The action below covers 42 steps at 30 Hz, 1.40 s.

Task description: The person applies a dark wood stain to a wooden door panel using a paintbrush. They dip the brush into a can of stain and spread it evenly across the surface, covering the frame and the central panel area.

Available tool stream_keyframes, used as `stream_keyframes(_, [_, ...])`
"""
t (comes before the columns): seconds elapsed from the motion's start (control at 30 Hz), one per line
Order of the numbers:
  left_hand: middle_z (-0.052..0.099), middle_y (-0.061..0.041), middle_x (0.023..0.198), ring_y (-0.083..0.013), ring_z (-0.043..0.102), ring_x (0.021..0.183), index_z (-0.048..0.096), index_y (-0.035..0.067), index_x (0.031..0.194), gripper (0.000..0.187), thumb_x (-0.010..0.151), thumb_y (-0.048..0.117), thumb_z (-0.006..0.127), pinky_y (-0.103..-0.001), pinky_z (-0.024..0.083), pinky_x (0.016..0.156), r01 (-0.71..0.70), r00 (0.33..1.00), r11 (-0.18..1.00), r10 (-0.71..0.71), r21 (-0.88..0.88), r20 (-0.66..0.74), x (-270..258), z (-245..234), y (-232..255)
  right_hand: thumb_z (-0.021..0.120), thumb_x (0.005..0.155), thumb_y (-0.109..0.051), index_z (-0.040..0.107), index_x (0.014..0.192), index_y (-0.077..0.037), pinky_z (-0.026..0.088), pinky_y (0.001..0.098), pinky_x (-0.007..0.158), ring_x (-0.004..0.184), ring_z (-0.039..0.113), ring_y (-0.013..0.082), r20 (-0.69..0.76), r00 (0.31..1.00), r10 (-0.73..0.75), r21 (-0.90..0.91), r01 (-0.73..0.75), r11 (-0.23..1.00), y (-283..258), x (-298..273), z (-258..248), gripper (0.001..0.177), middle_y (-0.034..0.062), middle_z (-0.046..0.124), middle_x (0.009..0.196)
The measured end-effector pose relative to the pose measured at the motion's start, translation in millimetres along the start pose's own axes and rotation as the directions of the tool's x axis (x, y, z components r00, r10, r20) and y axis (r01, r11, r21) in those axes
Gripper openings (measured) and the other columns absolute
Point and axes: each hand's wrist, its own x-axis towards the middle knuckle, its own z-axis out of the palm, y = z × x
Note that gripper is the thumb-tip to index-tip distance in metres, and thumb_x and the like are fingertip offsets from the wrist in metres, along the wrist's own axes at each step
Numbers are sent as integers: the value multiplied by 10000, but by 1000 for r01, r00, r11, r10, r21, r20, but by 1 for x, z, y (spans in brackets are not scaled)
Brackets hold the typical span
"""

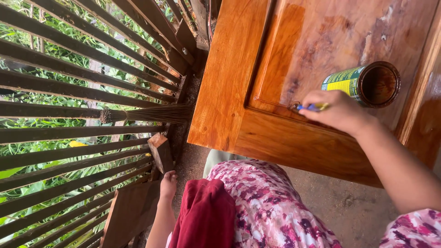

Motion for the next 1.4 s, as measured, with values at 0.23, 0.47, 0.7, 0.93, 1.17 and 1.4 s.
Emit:
stream_keyframes(0.23, [742,-94,1036,-178,672,856,629,35,1286,317,1002,150,549,-324,547,798,-29,1000,999,29,20,1,5,-5,-13,862,795,-75,713,961,-60,544,269,742,810,663,156,-350,925,152,278,-52,959,24,-3,23,223,66,728,899])
stream_keyframes(0.47, [753,-93,1037,-181,679,840,630,35,1283,316,997,128,535,-326,549,789,-39,999,999,39,27,-8,6,-4,-12,796,959,2,655,978,-37,635,294,768,874,738,151,-619,766,174,293,19,956,86,70,61,147,99,747,975])
stream_keyframes(0.7, [761,-98,1023,-182,689,832,635,41,1274,307,996,136,547,-324,556,786,-16,1000,998,17,68,-16,-2,-5,-27,810,958,61,618,1014,-27,632,291,849,917,763,186,-830,557,29,128,140,982,138,148,40,218,94,754,987])
stream_keyframes(0.93, [755,-85,1023,-182,681,838,639,42,1276,317,985,135,556,-334,552,783,9,1000,997,-7,73,-26,-6,-7,-26,815,991,105,627,1031,-16,627,298,782,850,748,224,-923,385,-11,115,303,946,136,176,6,227,112,758,998])
stream_keyframes(1.17, [746,-104,985,-182,670,811,640,43,1272,315,990,155,555,-333,548,768,-28,1000,996,28,86,0,4,-4,-22,772,1019,68,591,1074,-32,652,307,786,911,762,222,-836,546,-45,51,159,986,111,115,68,214,124,736,1003])
stream_keyframes(1.4, [737,-84,982,-172,669,805,637,42,1268,310,991,160,563,-323,543,771,-57,998,992,55,111,22,13,-9,-4,755,976,25,619,1056,23,631,303,778,887,736,205,-712,696,94,296,175,939,28,-10,129,158,149,729,985])
